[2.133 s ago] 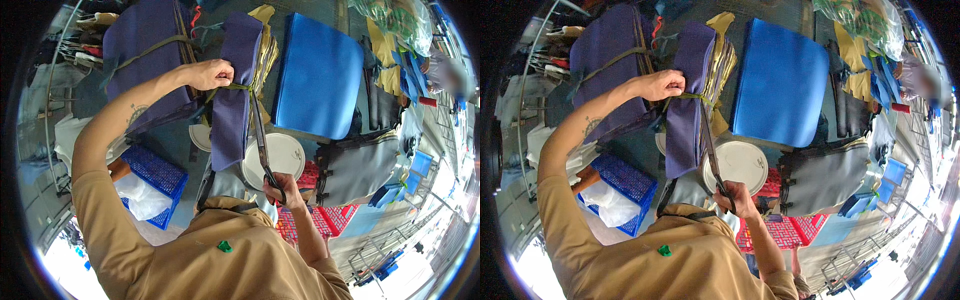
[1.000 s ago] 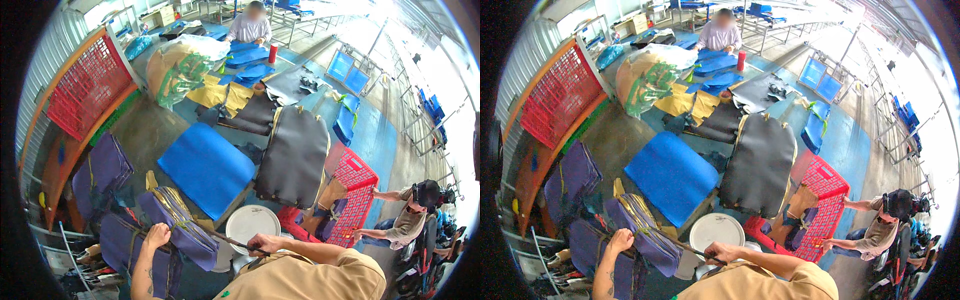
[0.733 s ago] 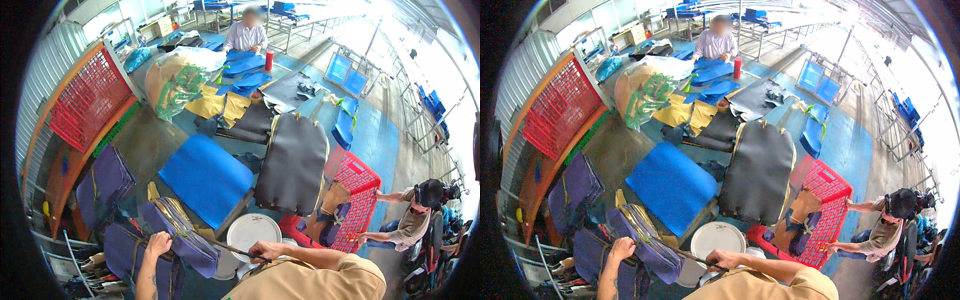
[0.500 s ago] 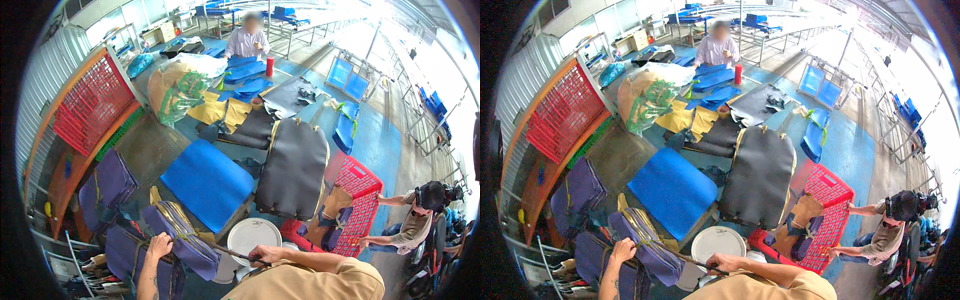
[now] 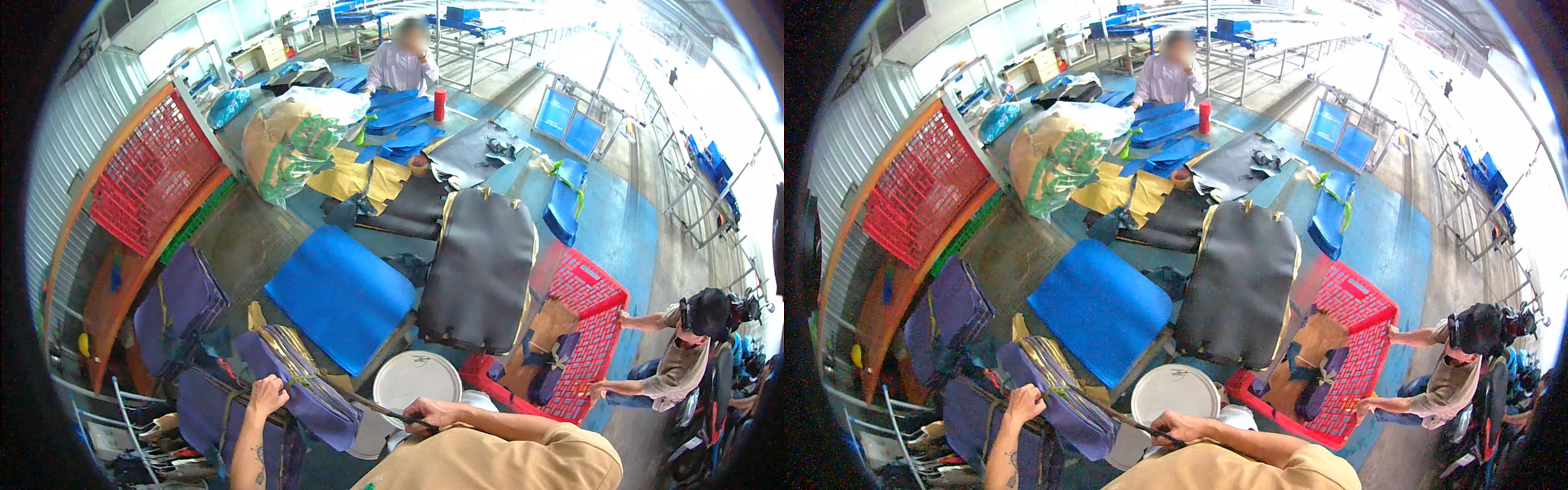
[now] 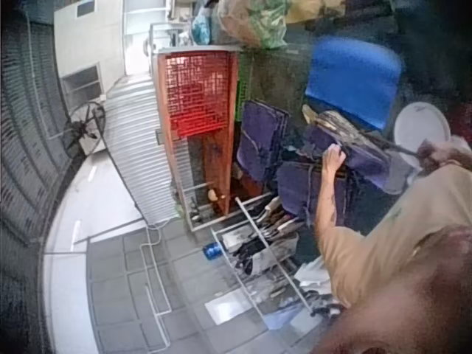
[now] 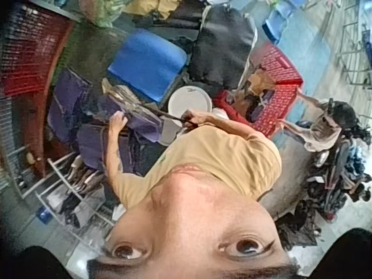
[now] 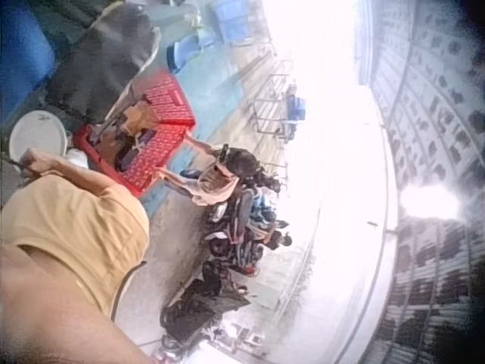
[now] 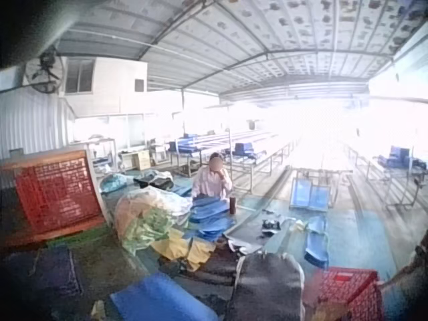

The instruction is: The person cuts the straps binding a stack of purple fabric using scissors, then separates individual pieces from the stack. The person places the separated fabric pieces into a red crate.

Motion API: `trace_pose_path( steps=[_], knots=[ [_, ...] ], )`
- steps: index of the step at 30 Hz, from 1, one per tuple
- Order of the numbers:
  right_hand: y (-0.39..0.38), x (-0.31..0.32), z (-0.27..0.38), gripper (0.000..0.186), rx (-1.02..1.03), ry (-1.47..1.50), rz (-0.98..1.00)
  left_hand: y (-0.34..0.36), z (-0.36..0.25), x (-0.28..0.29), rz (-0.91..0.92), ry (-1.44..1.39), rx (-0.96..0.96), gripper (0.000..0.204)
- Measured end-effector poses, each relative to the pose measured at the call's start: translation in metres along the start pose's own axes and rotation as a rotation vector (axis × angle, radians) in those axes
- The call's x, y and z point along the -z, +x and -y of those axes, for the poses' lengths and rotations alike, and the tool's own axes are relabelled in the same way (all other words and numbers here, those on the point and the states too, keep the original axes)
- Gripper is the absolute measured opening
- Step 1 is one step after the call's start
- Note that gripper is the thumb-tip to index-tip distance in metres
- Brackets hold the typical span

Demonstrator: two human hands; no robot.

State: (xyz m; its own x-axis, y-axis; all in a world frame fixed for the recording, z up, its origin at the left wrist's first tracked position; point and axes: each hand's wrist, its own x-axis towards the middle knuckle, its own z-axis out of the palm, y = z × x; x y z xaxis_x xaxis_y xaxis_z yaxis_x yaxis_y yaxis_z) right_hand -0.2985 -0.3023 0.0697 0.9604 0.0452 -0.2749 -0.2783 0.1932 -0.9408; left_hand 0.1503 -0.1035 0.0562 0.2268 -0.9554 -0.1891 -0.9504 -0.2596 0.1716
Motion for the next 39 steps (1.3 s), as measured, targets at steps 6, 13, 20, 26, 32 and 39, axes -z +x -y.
trace_pose_path(
  steps=[6,13,20,26,32,39],
  knots=[
    [0.004,0.003,-0.017,0.025,0.045,-0.058,0.008,0.0,-0.002,-0.004,-0.075,0.018,0.041,0.012],
    [-0.009,-0.004,-0.004,0.019,-0.063,0.189,-0.062,-0.006,-0.014,-0.008,-0.148,-0.097,0.166,0.012],
    [-0.01,-0.004,-0.017,0.016,-0.011,0.179,-0.157,-0.027,-0.008,-0.012,-0.186,-0.254,0.127,0.007],
    [-0.008,-0.005,-0.032,0.015,0.082,0.228,-0.204,-0.013,-0.022,0.019,-0.029,-0.136,0.031,0.023],
    [-0.012,-0.005,-0.017,0.017,0.111,0.314,-0.204,0.007,-0.016,0.031,0.091,-0.12,-0.05,0.021],
    [0.002,-0.027,-0.003,0.022,0.223,0.274,-0.248,0.012,0.011,0.024,0.149,-0.144,-0.149,0.018]
  ],
)
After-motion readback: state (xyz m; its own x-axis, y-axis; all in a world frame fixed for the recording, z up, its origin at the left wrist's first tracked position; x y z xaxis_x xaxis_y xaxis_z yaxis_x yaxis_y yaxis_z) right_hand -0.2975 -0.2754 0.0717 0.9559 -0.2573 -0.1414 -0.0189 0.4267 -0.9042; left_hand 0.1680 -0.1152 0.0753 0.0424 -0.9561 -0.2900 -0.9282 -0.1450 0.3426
